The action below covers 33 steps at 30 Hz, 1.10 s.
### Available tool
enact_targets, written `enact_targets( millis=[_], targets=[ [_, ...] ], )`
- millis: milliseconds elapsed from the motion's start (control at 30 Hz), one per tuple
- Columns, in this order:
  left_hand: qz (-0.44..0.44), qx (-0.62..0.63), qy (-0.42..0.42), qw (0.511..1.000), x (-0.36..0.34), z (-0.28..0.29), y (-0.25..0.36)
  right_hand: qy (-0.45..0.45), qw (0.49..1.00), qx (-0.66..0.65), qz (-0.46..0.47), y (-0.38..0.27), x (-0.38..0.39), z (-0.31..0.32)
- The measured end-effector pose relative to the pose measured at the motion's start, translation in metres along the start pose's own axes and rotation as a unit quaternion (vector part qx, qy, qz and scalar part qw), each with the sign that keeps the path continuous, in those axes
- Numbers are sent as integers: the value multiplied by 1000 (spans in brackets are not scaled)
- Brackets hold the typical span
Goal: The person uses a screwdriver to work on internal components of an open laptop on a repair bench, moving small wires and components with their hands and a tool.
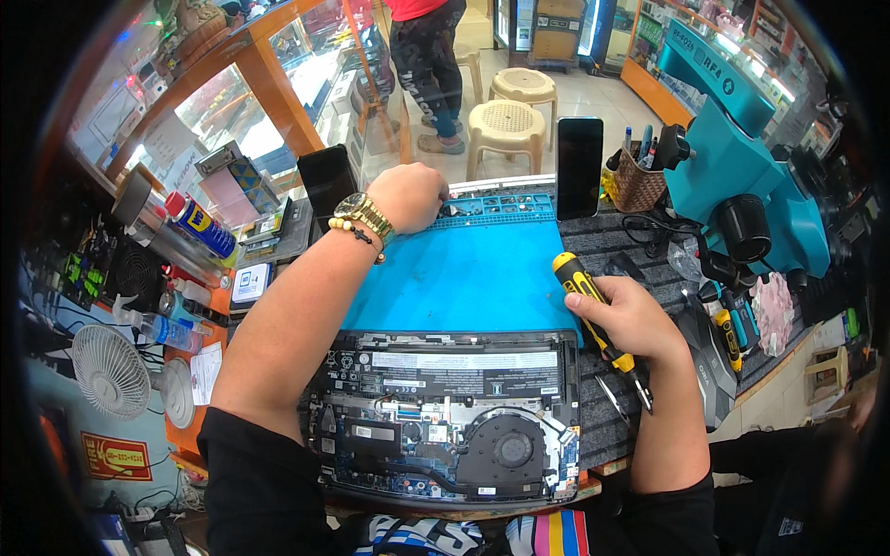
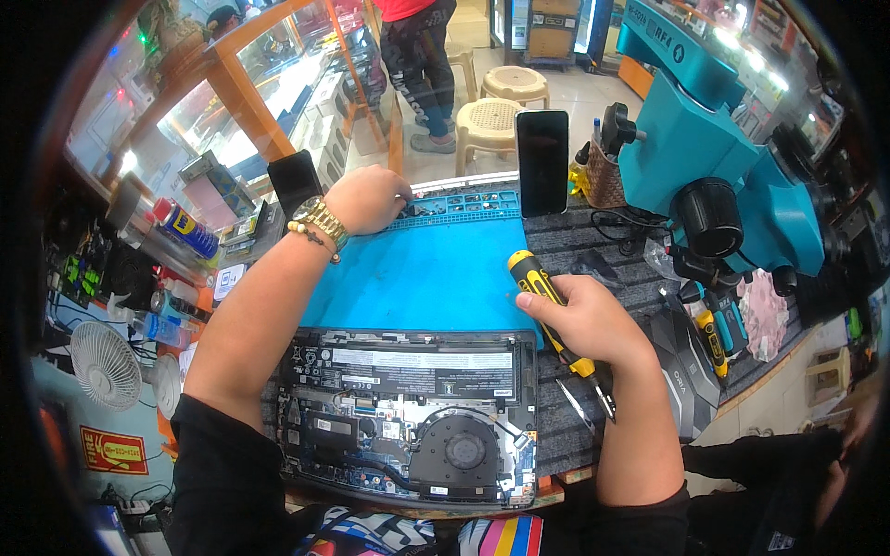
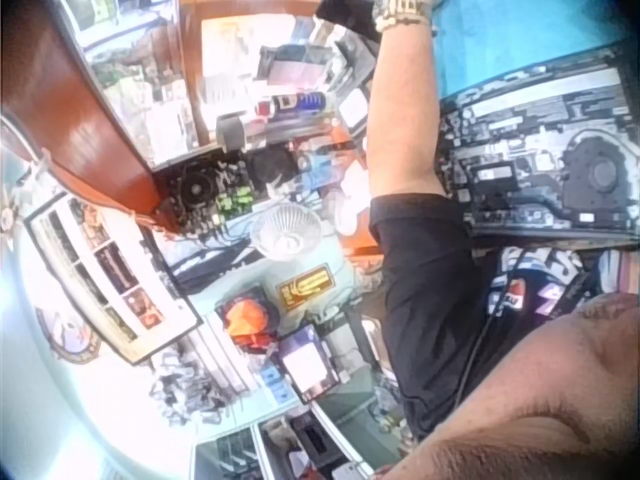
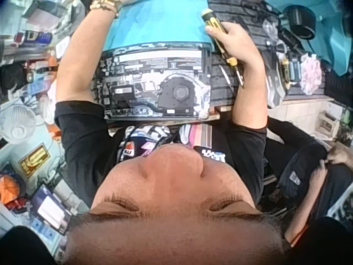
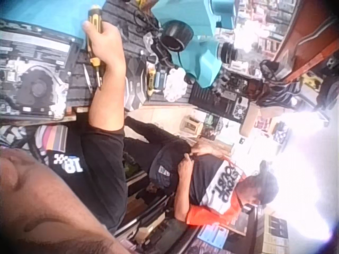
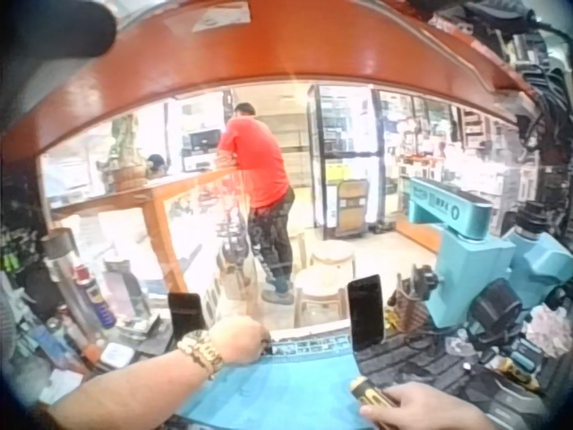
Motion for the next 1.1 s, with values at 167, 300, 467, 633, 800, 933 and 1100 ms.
enact_targets(
  millis=[167,300,467,633,800,933,1100],
  targets=[
    [-17,-5,11,1000,-5,0,11,3,1000,5,-5,4,0,1],
    [-43,70,57,995,-12,0,29,0,1000,-5,5,5,-2,0],
    [-47,52,39,997,-28,-16,42,-2,1000,-8,7,1,-1,-1],
    [-64,81,59,993,-25,-10,45,6,1000,-8,15,1,-1,0],
    [-32,86,54,994,-25,-2,33,6,1000,-2,8,1,0,1],
    [-43,75,62,994,-24,-8,33,3,1000,-10,6,2,0,0],
    [-55,43,50,996,-24,-15,38,2,1000,-7,9,4,-2,0]
  ],
)
Point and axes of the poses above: each hand's wrist, its own x-axis away from the middle knuckle, its own z-axis out of the back of the hand, y = z × x, the point moved 8 cm from there along -x, towards the middle knuckle, and after that the axes turned 6 degrees about -y, right-handed, at the moved point
